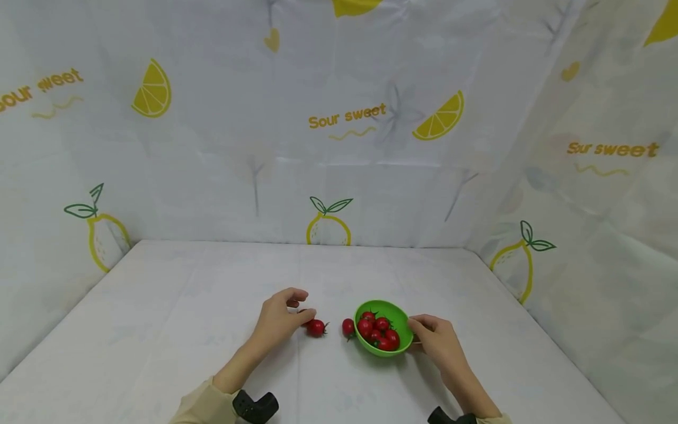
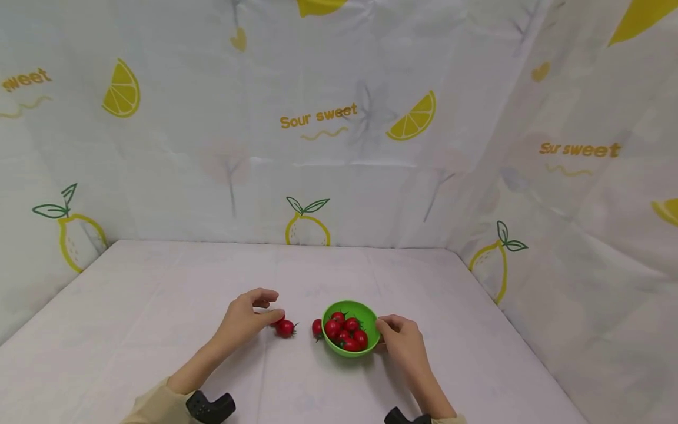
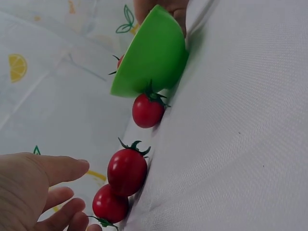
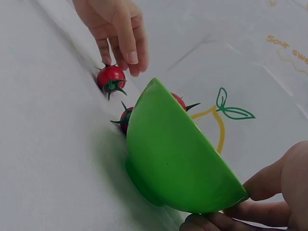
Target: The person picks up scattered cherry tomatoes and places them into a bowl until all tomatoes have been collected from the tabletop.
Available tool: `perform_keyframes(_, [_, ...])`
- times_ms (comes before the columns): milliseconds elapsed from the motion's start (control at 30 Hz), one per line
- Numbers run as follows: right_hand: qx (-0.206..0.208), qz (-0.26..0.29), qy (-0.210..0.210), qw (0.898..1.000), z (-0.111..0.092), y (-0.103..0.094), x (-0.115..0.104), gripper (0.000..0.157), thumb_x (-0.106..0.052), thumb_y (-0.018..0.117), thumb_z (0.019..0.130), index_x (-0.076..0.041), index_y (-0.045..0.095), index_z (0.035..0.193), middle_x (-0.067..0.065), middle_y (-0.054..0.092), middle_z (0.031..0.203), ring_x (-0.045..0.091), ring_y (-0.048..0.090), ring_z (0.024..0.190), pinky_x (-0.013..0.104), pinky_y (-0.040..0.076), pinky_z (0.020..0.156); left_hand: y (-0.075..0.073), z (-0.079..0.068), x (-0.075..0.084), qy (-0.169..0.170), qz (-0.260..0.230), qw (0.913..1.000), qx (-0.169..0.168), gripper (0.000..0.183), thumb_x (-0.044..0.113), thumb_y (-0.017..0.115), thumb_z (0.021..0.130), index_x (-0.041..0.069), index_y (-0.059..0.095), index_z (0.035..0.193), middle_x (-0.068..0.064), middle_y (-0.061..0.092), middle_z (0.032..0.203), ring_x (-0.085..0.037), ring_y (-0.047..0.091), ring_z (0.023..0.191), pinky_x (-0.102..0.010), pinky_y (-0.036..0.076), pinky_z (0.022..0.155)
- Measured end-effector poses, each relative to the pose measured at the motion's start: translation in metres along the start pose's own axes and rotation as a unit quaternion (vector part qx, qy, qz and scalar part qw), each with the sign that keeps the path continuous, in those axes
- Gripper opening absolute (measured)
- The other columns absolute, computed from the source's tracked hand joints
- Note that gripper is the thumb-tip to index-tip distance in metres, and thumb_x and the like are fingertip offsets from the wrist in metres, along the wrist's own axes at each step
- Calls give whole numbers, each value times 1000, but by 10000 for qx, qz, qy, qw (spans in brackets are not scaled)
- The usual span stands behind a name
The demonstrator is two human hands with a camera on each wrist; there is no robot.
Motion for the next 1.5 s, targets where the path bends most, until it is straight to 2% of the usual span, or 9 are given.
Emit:
perform_keyframes(233, [-9, -18, -27, 10000, 1, 0, -2, 28, -13, 56, 99, 8, 64, 115, 13, 67, 100, 21, 65, 84, 34, 56, 71, 1, 0, -1, 31, -36, 10000, 38, 35, 16, 80, 83, 3, 69, 113, -11, 65, 108, -25, 61, 96, -41, 51, 79])
perform_keyframes(533, [-40, -21, -32, 10000, 0, 0, -1, 29, -15, 56, 99, 8, 64, 116, 13, 67, 100, 21, 65, 84, 34, 56, 72, 0, -1, 0, 30, -56, 10000, 72, 33, 12, 79, 82, 1, 69, 111, -12, 66, 107, -27, 60, 98, -41, 51, 80])
perform_keyframes(900, [-43, 32, -38, 10000, 0, -1, -1, 29, -14, 56, 99, 9, 63, 116, 12, 68, 99, 22, 66, 84, 35, 56, 71, 3, -1, -4, -46, -28, 10000, -33, 29, 11, 76, 85, 1, 69, 111, -10, 67, 107, -25, 59, 99, -43, 50, 82])
perform_keyframes(1167, [-43, 36, -32, 10000, -1, 0, -1, 30, -15, 57, 100, 9, 63, 116, 12, 67, 99, 21, 65, 84, 35, 56, 72, 7, -3, -8, -125, -79, 9997, -192, 28, 8, 74, 86, -1, 67, 111, -8, 66, 103, -23, 62, 94, -40, 52, 81])
perform_keyframes(1500, [-56, 26, -96, 9999, -2, 0, -2, 30, -15, 56, 100, 10, 63, 116, 12, 68, 99, 22, 65, 84, 35, 56, 72, 12, -3, -10, 49, 56, 9995, -306, 29, 5, 77, 82, -1, 68, 109, -4, 66, 98, -20, 61, 90, -40, 52, 81])
Point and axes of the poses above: each hand's wrist, its own z-axis towards the middle knuckle, its own y-axis out of the palm, x = y × z, the point moved 8 cm from there along z, towards the middle knuckle
